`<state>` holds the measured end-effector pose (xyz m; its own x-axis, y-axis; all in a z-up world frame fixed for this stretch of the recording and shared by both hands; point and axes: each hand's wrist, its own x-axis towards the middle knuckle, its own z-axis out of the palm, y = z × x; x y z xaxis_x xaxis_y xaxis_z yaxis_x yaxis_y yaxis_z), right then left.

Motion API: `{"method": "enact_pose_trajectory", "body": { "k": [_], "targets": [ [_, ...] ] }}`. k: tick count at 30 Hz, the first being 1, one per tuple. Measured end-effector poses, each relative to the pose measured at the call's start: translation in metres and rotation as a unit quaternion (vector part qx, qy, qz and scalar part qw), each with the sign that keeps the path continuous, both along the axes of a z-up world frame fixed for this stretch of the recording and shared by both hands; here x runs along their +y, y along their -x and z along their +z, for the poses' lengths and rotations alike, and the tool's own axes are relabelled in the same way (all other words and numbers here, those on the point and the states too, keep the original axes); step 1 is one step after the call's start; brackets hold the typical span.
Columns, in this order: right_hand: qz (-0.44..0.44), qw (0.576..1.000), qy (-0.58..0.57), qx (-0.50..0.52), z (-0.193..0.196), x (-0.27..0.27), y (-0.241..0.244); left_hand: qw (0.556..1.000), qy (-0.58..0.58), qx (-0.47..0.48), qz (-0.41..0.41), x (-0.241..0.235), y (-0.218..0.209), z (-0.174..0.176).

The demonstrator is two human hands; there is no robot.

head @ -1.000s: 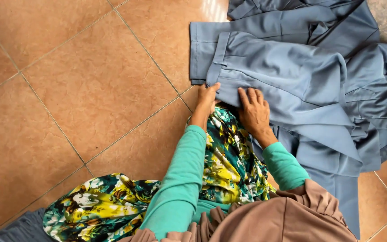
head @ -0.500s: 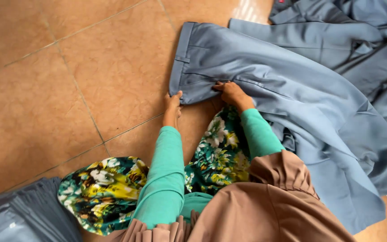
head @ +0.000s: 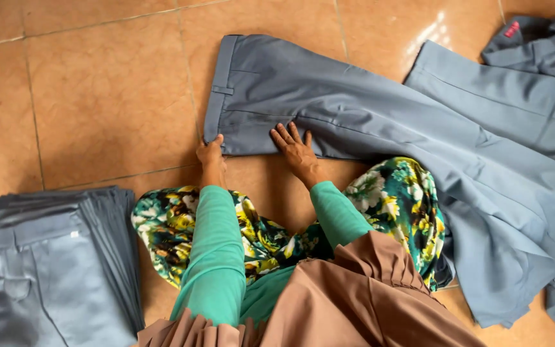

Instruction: The person sits on a tiled floor and folds several pairs of gray trousers by hand. They smooth the fabric, fold the legs, and stack the finished trousers into a pile.

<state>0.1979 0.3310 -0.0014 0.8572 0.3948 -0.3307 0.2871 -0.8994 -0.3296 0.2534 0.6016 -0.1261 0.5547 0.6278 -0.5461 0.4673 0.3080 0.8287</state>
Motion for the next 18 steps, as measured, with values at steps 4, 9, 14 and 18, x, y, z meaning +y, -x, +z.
{"method": "enact_pose_trajectory", "body": {
  "k": [4,9,14,18],
  "targets": [
    [0.030,0.998,-0.005,-0.052,-0.004,0.006,0.024,0.995,-0.023,-0.023,0.095,0.058,0.013,-0.013],
    [-0.009,0.997,-0.031,-0.064,-0.017,-0.002,0.033,0.961,0.051,-0.117,0.246,0.036,0.052,0.076],
    [-0.071,0.993,-0.083,-0.050,-0.023,0.018,0.012,0.964,0.169,-0.062,0.194,-0.078,0.075,0.080],
    [-0.058,0.996,-0.044,-0.047,-0.014,0.031,0.019,0.971,0.234,0.042,0.019,-0.143,0.074,0.181]
  ]
}}
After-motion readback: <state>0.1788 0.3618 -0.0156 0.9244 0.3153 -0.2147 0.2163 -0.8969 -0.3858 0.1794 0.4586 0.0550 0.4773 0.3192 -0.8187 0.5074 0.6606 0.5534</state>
